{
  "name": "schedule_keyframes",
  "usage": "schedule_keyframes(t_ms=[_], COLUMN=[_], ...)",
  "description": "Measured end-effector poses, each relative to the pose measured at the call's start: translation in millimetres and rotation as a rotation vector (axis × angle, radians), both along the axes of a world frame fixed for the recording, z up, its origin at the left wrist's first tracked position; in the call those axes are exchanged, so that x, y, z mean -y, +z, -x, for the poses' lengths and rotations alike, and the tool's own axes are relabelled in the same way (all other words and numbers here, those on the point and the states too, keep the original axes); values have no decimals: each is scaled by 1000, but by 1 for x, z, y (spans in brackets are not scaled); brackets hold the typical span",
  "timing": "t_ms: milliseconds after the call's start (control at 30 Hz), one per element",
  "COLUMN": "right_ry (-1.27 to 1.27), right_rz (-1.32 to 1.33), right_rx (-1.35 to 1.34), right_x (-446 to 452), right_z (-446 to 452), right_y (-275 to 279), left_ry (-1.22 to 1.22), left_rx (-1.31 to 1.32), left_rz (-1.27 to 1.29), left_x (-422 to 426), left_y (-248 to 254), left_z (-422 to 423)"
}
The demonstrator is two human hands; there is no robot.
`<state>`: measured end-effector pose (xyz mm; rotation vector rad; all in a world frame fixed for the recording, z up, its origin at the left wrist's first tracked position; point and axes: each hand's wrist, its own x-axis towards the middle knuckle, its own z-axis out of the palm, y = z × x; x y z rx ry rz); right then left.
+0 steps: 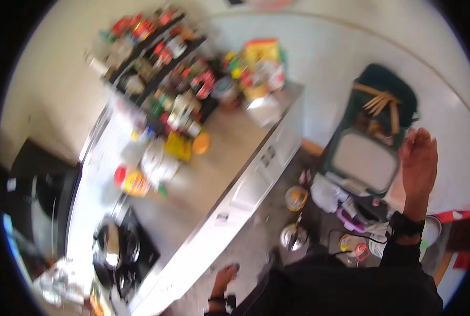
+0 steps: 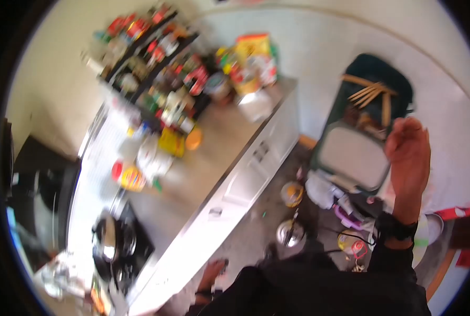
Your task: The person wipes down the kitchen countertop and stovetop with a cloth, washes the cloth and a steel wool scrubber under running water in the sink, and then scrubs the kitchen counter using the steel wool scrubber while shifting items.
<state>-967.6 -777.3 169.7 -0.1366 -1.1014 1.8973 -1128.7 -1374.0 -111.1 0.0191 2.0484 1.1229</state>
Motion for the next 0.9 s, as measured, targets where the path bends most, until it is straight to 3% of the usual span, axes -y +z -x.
schedule_keyframes(t_ms=[67,133,200,300,467,600,700,800,900], right_ry=[560,823,937,975,976,811,735,805,772], right_rz=[-124,-292,-260,-193,-94,40,93,74,47], right_rx=[-36,155,369,574,691,784,885,918,888], right_x=[54,98,135,189,256,320,374,420,445], right_z=[40,74,103,152,221,283,323,367,408], right_y=[-11,-4,-12,-49,-108,-152,-168,-157,-156], left_ry=[193,188,200,307,467,472,254,356,475], left_rx=[116,38,-112,-227,-380,-437,-760,-747,-546], left_rz=[58,42,29,-92,-232,-228,-171,-238,-320], left_x=[-28,-33,-32,-10,40,62,66,64,88], left_y=[32,37,49,68,83,68,51,54,32], left_z=[7,28,52,98,200,303,355,377,397])
